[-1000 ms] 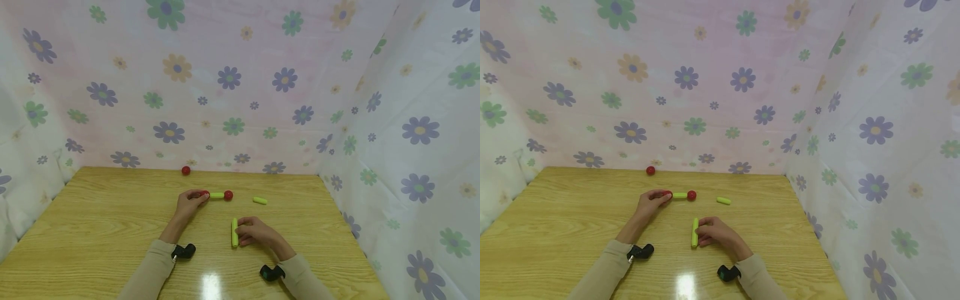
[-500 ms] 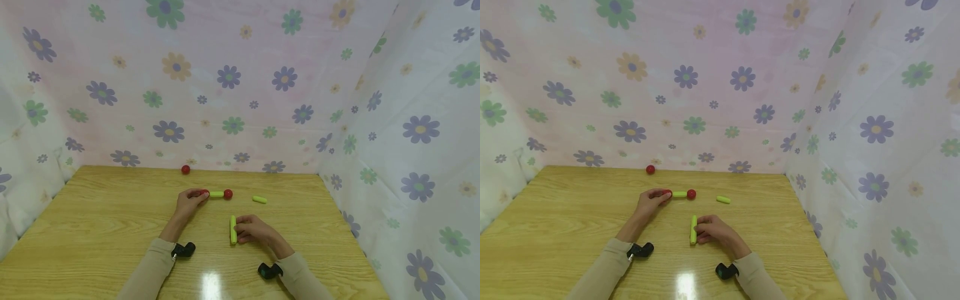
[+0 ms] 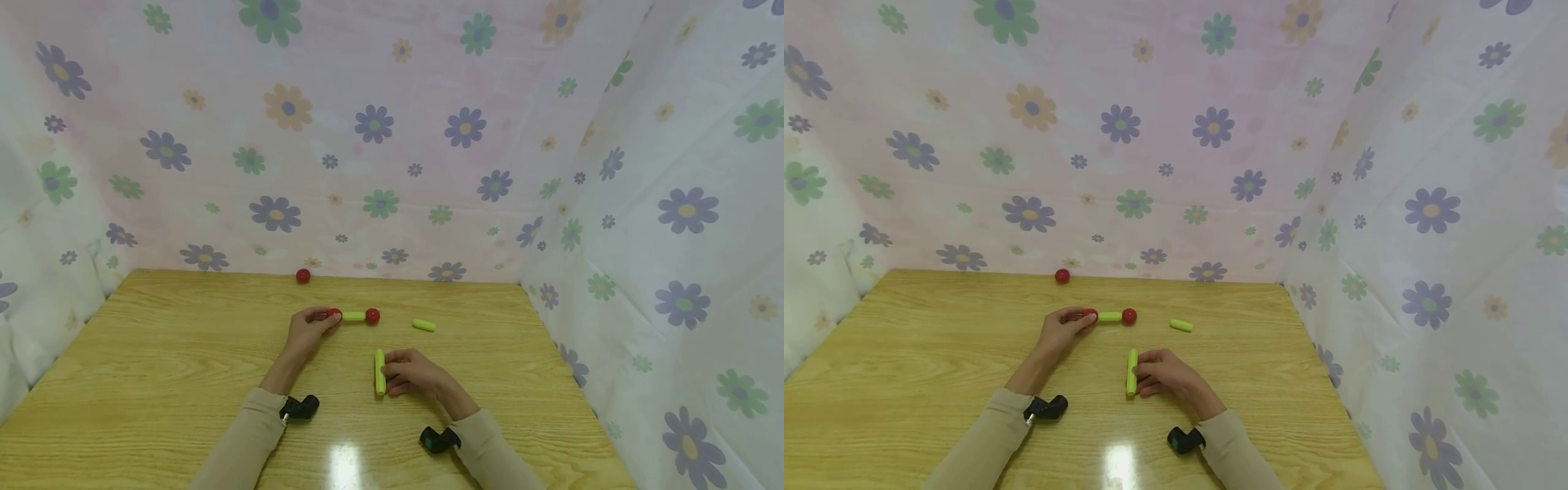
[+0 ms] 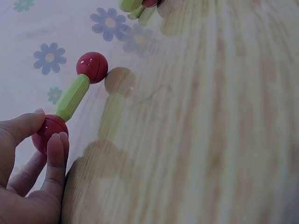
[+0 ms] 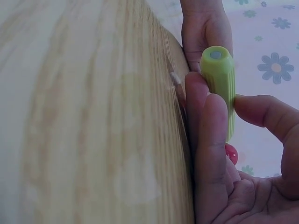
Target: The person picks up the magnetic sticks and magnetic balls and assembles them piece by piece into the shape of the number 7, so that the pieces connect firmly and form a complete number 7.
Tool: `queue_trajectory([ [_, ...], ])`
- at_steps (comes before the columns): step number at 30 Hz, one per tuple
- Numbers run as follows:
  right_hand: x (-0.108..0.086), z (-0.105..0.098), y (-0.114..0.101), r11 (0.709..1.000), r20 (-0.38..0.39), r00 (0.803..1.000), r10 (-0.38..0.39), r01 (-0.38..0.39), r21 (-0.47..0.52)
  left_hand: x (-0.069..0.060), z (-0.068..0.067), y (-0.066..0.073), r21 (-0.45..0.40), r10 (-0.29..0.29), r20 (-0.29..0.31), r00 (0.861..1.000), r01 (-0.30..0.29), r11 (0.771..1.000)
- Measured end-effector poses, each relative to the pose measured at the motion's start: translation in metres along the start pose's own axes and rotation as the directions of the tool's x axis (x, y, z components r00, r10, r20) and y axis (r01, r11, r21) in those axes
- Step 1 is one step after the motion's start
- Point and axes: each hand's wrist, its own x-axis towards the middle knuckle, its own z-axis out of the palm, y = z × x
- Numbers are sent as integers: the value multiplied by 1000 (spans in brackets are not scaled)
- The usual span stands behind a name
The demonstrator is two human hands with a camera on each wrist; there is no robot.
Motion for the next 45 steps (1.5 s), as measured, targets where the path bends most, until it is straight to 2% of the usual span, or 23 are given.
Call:
queue_trajectory([
  [10, -2, 2, -3, 1000, -6, 1000, 1, -1, 3, -1, 0, 2, -9, -2, 2, 1000, 2, 1000],
  [20, -2, 6, -2, 1000, -52, 998, -21, 22, 17, -2, 0, 2, -7, -4, 4, 1000, 5, 1000],
  [29, -1, 13, -2, 997, -32, 998, -54, 55, 61, -1, 0, 1, -24, -12, 10, 1000, 12, 1000],
  [45, 9, 13, -2, 995, -73, 997, -27, 34, 99, -1, 1, 0, -69, -10, 6, 1000, 11, 998],
])
